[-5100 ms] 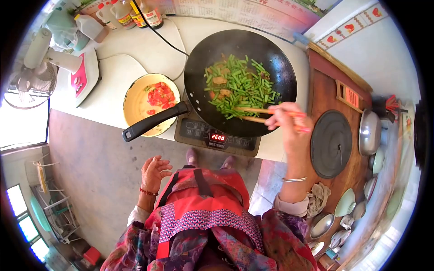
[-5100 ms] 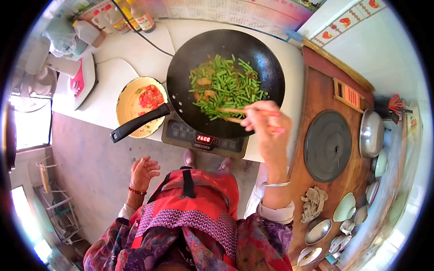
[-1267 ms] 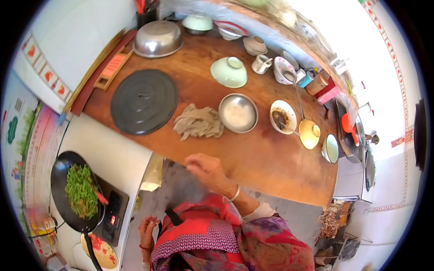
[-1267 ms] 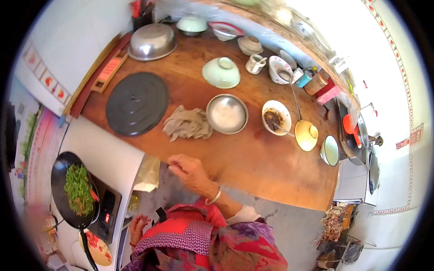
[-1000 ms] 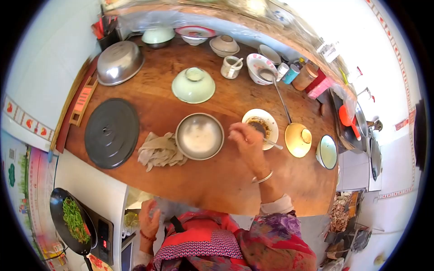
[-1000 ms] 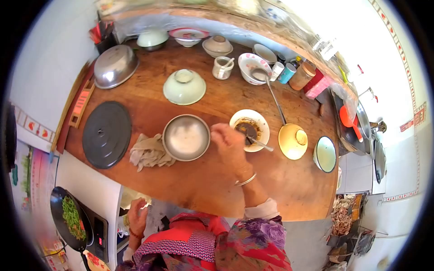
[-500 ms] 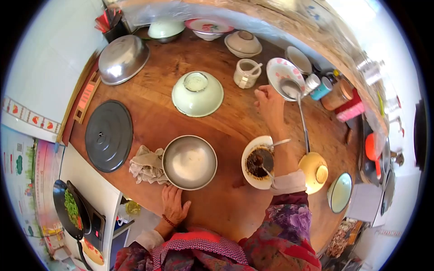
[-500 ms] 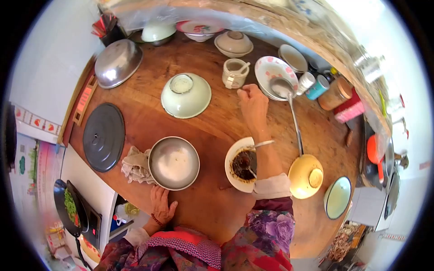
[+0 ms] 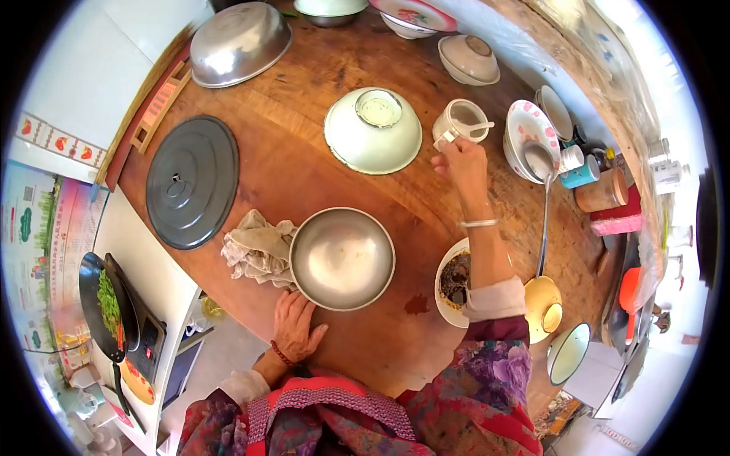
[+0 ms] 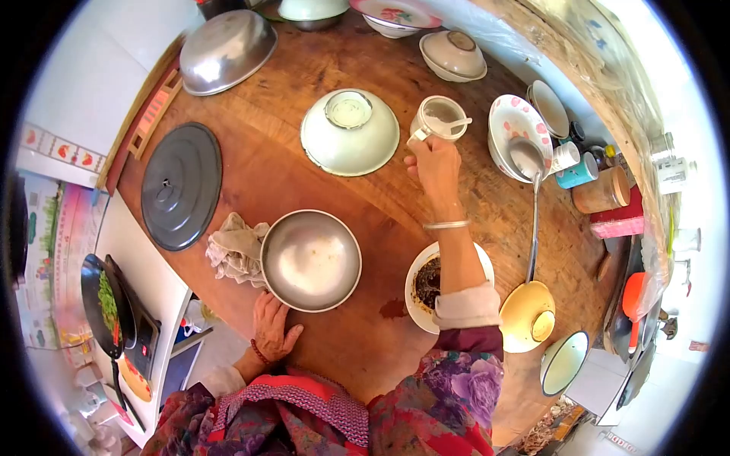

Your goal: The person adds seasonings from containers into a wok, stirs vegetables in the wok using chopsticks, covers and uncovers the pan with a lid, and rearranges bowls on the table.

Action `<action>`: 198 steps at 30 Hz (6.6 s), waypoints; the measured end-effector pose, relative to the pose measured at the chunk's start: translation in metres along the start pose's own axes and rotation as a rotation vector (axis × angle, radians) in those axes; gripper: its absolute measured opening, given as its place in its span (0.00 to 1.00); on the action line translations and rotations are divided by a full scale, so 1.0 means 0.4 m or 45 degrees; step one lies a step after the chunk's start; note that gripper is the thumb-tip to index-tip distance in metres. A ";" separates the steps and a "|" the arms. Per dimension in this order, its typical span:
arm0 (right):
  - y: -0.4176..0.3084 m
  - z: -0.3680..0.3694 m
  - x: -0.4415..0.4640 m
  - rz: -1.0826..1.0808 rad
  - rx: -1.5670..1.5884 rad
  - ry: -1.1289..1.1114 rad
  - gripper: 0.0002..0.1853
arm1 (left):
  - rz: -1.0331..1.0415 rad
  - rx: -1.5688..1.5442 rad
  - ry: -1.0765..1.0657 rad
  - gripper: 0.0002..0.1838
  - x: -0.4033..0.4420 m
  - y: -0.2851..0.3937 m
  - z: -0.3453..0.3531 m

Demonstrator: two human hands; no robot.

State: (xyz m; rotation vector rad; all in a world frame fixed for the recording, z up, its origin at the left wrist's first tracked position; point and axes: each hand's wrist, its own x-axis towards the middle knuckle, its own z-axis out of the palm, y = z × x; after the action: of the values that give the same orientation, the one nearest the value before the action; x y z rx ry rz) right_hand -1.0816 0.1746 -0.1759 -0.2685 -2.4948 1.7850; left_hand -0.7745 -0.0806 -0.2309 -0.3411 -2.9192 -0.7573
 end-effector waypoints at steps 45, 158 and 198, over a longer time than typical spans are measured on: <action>-0.324 0.662 -0.940 -0.259 -0.128 -1.230 0.16 | -0.652 -1.151 0.792 0.11 -0.451 -0.171 -0.429; -0.629 1.165 -1.159 -0.432 0.306 -1.438 0.07 | -1.052 -1.181 1.155 0.12 -0.926 -0.299 -0.557; -0.714 1.073 -1.195 -0.846 0.147 -1.330 0.05 | -0.958 -1.355 1.144 0.13 -0.983 -0.307 -0.562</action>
State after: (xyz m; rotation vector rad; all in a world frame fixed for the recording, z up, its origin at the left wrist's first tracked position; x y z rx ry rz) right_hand -0.7068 -0.3999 -0.0225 1.6688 -2.3948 1.9592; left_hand -0.4127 -0.3698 -0.1547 0.8572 -1.5289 -1.8644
